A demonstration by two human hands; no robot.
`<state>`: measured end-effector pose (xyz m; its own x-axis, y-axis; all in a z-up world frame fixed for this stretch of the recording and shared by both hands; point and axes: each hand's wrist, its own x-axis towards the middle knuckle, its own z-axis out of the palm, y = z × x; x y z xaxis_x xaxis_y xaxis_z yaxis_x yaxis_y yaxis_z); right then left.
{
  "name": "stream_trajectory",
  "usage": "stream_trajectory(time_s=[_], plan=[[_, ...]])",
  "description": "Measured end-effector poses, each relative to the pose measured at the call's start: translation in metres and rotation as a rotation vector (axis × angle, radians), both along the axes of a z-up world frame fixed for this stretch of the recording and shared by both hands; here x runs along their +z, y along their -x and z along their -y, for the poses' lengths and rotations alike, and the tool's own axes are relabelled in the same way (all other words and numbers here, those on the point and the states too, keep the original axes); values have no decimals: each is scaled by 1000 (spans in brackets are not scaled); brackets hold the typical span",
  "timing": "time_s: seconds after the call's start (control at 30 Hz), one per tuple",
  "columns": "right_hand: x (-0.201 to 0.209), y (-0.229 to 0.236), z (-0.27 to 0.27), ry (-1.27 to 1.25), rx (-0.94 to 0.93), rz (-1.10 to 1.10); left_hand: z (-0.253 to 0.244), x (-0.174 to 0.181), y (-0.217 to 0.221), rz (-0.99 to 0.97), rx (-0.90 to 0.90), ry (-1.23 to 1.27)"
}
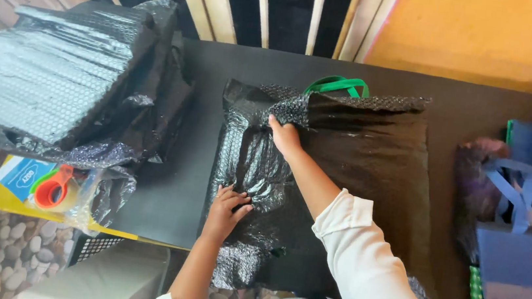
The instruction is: Wrapping a green tote bag in black bubble wrap and securing it with tape for shipping.
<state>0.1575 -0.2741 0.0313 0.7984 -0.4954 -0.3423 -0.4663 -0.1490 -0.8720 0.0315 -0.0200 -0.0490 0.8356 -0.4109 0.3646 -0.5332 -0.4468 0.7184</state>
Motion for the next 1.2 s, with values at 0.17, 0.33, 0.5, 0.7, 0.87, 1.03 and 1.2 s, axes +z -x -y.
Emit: stream_trajectory(time_s=[0.17, 0.33, 0.5, 0.7, 0.87, 1.03, 1.2], plan=[[75, 25, -17, 568, 607, -16, 5, 11, 5, -9, 57, -58], [69, 6, -20, 843, 704, -66, 8, 23, 10, 27, 65, -144], [64, -5, 4, 920, 682, 8, 9, 14, 8, 46, 65, -174], [47, 10, 129, 453, 607, 592, 9, 13, 8, 24, 100, -147], [18, 59, 313, 1107, -73, 281, 8, 7, 8, 70, 53, -226], [8, 70, 376, 628, -204, -80, 10, 2, 8, 30, 96, -284], [-62, 42, 424, 684, 32, 168, 11, 1, 10, 20, 129, -337]])
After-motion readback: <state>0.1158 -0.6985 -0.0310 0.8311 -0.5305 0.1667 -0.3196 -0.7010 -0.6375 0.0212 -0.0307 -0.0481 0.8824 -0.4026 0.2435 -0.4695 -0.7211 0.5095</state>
